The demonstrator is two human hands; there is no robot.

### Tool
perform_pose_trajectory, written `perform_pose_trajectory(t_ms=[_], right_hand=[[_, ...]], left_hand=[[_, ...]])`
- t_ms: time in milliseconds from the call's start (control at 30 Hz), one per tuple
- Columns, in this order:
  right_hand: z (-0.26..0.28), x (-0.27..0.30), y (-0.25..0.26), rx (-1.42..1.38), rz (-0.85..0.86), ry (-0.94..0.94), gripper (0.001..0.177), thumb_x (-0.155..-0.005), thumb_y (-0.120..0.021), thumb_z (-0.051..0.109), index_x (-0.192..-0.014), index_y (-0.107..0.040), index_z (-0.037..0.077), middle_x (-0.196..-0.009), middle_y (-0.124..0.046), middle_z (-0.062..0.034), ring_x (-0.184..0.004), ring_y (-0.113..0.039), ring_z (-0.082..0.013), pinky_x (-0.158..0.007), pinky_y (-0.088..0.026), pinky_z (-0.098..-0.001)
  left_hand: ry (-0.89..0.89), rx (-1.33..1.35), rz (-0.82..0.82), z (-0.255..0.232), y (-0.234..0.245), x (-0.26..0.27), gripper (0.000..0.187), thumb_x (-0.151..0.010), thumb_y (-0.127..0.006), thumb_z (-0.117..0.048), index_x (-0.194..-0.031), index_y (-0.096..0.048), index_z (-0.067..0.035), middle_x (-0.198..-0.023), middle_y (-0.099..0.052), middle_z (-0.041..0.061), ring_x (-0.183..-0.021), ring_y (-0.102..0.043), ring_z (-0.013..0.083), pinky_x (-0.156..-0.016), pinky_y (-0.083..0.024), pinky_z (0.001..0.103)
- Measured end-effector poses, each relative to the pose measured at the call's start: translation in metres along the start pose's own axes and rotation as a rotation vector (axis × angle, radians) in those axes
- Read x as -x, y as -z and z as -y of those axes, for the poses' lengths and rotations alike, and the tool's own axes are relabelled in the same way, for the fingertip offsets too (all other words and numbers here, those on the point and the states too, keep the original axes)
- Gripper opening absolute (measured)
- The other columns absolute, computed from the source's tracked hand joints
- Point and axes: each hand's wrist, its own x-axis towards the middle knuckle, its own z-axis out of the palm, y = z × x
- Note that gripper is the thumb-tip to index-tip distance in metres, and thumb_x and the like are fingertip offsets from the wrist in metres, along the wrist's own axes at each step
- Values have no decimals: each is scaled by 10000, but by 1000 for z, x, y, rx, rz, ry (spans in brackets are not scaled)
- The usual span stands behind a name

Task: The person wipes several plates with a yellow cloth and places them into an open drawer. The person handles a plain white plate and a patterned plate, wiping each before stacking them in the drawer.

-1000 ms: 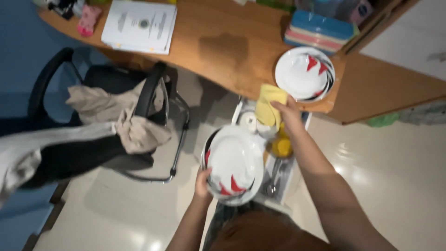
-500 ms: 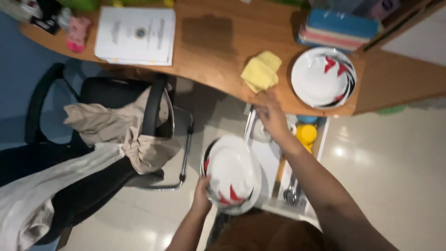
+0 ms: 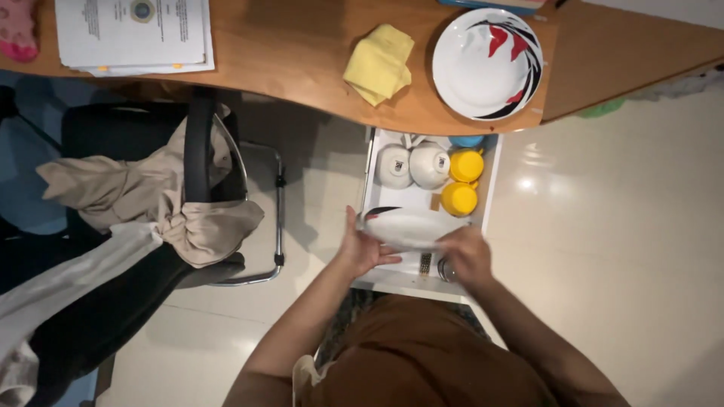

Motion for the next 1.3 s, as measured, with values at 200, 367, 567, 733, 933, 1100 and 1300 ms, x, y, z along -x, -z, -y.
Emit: perform_pose_trajectory(t_ms=[200, 367, 567, 733, 933, 1100, 1300], right_hand=[[27, -64, 31, -274, -312, -639, 102, -1053, -663, 144, -1082, -700, 54, -828, -600, 6, -804, -519, -127, -798, -457, -282], [-55, -67, 5, -439, -348, -909, 65, -991, -740, 175, -1032, -735, 125, -869, -648, 10, -835, -562, -114, -852, -473, -284], [-82, -59, -22, -404, -394, -1087, 34, -971, -702, 166, -937, -707, 169, -856, -587, 34, -843, -561, -110, -814, -440, -244], [-58, -57, -22, -414, -461, -1165, 65, -1007, -662, 171, -945, -678, 169, -861, -568, 54, -855, -549, -109, -823, -427, -246], [-84, -43, -38, -448, -511, -1184, 105, -1029, -659, 217, -932, -633, 188, -870, -511, 61, -904, -519, -95, -883, -407, -250], [-64, -45, -43, -490, -492, -1210, 158, -1058, -622, 227, -908, -608, 178, -843, -507, 63, -884, -537, -104, -906, -416, -256], [-64, -35, -45, -523, -538, -1270, 174, -1064, -616, 233, -903, -610, 166, -767, -571, 45, -759, -579, -93, -771, -467, -237]], left_hand=[[-255, -489, -290, 39, -13, -23, 963, -1013, -429, -731, -1656, -8, -150, -1692, 80, 249, -1505, -128, 565, -1096, -117, 815], [-232, -413, -380, 56, 31, -72, 1017, -996, -577, -716, -1655, -15, -184, -1694, -97, 214, -1484, -225, 552, -1089, -278, 752], [-275, -303, -500, 59, 42, -93, 1075, -941, -734, -627, -1610, -155, -16, -1608, -181, 248, -1394, -332, 500, -1089, -428, 571], [-348, -288, -576, 62, 24, -89, 709, -922, -779, -566, -1367, -534, -72, -1202, -454, 73, -1040, -455, 253, -854, -455, 354], [-453, -336, -633, 69, 40, -116, 733, -923, -811, -496, -1415, -545, -24, -1300, -571, 186, -1213, -560, 316, -1045, -452, 483], [-462, -425, -737, 68, 46, -125, 888, -870, -835, -557, -1462, -498, 13, -1386, -553, 256, -1263, -559, 371, -974, -500, 499], [-521, -443, -781, 73, 51, -135, 958, -829, -901, -486, -1487, -454, 48, -1402, -530, 298, -1278, -551, 387, -1004, -505, 473]])
